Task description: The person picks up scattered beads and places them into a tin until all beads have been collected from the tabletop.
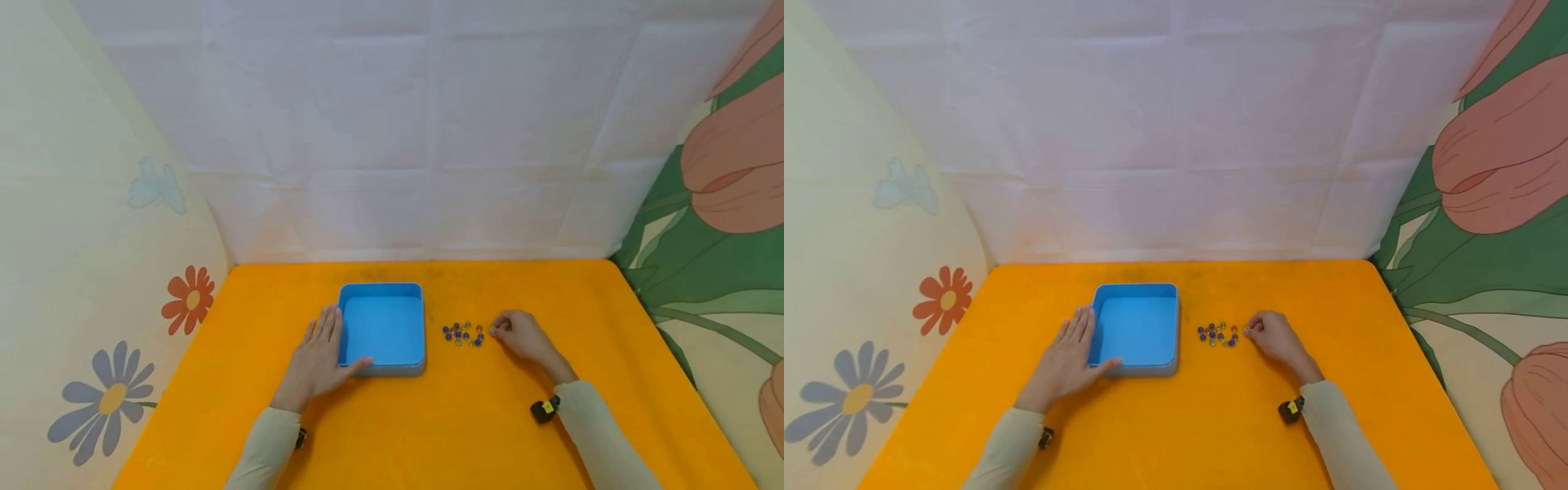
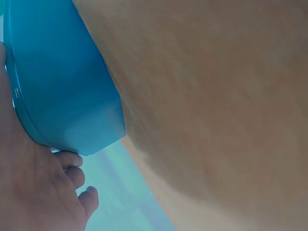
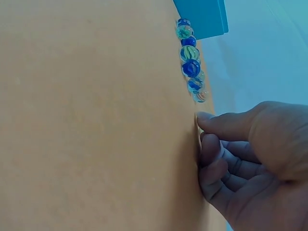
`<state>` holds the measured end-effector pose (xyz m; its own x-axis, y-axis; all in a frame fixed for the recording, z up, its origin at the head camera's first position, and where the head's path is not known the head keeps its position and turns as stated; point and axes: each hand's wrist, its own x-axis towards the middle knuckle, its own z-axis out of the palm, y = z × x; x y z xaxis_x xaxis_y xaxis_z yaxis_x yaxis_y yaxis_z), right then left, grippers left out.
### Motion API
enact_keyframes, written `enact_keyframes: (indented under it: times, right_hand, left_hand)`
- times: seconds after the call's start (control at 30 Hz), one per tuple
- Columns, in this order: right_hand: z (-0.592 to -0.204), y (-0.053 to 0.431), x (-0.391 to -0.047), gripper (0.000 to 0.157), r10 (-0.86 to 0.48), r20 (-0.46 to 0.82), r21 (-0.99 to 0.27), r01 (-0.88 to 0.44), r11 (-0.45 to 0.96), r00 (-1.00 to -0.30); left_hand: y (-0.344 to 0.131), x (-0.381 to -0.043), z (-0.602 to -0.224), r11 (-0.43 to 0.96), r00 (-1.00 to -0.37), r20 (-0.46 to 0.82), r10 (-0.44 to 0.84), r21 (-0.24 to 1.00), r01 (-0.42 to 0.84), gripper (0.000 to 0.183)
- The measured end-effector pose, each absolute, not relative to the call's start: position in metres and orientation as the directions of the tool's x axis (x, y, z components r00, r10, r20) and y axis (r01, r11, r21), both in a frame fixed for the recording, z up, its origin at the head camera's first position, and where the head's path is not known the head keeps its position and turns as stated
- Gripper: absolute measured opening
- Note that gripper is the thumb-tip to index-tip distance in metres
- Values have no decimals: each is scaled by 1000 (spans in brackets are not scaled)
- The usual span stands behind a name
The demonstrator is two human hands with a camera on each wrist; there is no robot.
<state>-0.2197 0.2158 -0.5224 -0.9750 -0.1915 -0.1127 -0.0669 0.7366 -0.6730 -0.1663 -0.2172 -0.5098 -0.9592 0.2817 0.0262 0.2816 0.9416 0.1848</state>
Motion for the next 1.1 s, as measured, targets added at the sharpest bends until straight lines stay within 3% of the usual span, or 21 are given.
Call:
enact_keyframes:
  times: [1.1]
  right_hand:
    - [-507, 204, -226, 21, -210, -99, -700, -82, 710, -973]
  left_hand:
    - [-215, -166, -506, 946, -960, 24, 279, 165, 279, 120]
